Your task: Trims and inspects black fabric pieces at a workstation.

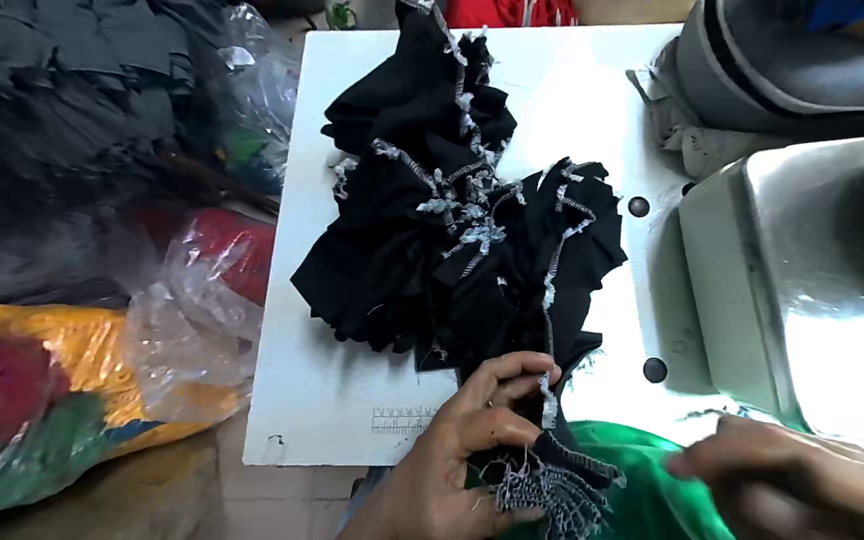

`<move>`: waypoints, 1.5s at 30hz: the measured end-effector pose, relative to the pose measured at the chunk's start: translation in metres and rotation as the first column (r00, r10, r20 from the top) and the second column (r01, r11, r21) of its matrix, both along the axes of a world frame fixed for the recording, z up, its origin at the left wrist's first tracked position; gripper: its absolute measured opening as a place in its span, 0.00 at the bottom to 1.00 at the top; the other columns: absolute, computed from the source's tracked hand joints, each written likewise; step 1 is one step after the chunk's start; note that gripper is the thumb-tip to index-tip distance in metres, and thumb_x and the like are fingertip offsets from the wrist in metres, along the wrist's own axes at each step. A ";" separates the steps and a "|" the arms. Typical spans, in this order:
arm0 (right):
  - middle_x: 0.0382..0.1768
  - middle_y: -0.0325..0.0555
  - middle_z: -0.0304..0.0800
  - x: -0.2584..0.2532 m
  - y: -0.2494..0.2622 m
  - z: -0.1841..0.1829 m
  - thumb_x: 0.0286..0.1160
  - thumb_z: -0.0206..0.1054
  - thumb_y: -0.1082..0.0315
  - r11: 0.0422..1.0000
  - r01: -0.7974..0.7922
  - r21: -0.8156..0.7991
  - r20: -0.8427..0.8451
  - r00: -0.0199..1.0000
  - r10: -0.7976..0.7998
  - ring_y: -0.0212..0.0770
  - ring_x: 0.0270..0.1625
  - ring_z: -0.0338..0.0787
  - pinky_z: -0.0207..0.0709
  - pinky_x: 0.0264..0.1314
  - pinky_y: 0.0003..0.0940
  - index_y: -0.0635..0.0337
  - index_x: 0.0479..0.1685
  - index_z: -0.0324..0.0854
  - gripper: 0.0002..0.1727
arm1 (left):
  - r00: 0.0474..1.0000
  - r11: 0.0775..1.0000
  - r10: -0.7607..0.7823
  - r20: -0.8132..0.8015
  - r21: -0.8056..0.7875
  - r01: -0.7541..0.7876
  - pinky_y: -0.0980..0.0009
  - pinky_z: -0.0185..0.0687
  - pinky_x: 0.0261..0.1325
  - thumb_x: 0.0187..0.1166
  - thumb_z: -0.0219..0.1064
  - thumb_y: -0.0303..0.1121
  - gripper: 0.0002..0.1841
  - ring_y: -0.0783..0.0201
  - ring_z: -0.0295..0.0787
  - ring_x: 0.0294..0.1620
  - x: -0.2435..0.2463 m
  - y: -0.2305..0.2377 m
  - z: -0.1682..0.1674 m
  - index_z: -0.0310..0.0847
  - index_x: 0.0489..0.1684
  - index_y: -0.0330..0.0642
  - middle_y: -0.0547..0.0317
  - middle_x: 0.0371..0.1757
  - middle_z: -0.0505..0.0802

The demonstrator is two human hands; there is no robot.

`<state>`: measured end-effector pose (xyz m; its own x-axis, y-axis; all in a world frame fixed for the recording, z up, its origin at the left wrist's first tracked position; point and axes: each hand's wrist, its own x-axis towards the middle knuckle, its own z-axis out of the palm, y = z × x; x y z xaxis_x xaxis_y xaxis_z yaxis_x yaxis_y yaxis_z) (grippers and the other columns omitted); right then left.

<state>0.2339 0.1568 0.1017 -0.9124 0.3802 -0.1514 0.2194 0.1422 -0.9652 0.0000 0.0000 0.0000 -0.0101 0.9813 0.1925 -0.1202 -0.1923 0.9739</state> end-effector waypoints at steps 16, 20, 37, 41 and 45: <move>0.23 0.33 0.78 -0.018 0.012 -0.057 0.93 0.45 0.45 0.909 -0.290 -0.298 0.066 0.944 0.323 0.19 0.23 0.75 0.70 0.27 0.15 0.62 0.51 0.85 0.30 | 0.978 0.994 -0.099 -0.182 0.028 0.106 0.69 0.69 0.86 0.86 0.63 0.39 0.07 0.70 0.63 0.89 0.001 0.003 0.017 0.82 0.49 0.49 0.66 0.91 0.67; 0.23 0.32 0.79 -0.023 0.013 -0.057 0.92 0.46 0.45 0.884 -0.330 -0.332 0.027 0.933 0.359 0.17 0.23 0.76 0.70 0.27 0.14 0.62 0.49 0.86 0.30 | 0.975 0.993 -0.101 -0.198 0.039 0.111 0.70 0.70 0.85 0.85 0.65 0.38 0.06 0.70 0.65 0.88 0.001 0.005 0.017 0.82 0.47 0.48 0.65 0.90 0.68; 0.16 0.17 0.68 -0.033 0.002 -0.055 0.77 0.55 0.29 0.914 0.240 -0.327 0.167 0.967 -0.194 0.10 0.17 0.63 0.55 0.18 0.08 0.41 0.33 0.81 0.28 | 0.959 0.990 -0.103 -0.263 0.063 0.124 0.70 0.68 0.87 0.83 0.65 0.34 0.06 0.68 0.65 0.88 -0.002 -0.001 0.015 0.83 0.44 0.41 0.55 0.87 0.72; 0.15 0.22 0.72 -0.051 0.001 -0.052 0.75 0.66 0.38 0.940 0.332 -0.076 0.350 0.892 -0.287 0.16 0.16 0.69 0.63 0.19 0.14 0.45 0.34 0.84 0.20 | 0.956 0.989 -0.111 -0.271 0.068 0.134 0.70 0.67 0.87 0.83 0.65 0.34 0.07 0.68 0.65 0.88 0.000 0.001 0.016 0.83 0.44 0.40 0.54 0.87 0.73; 0.16 0.24 0.75 -0.065 0.000 -0.053 0.76 0.71 0.56 0.943 0.309 -0.127 0.309 0.915 -0.258 0.16 0.17 0.70 0.61 0.20 0.13 0.46 0.34 0.86 0.08 | 0.944 0.982 -0.126 -0.306 0.099 0.163 0.73 0.67 0.85 0.85 0.63 0.34 0.09 0.68 0.69 0.86 -0.001 0.003 0.015 0.82 0.43 0.37 0.49 0.83 0.77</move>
<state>0.1692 0.1566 0.0488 -0.6787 0.5622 -0.4725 0.4941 -0.1265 -0.8602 -0.0014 0.0033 0.0154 0.2061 0.9369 0.2823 0.1359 -0.3131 0.9400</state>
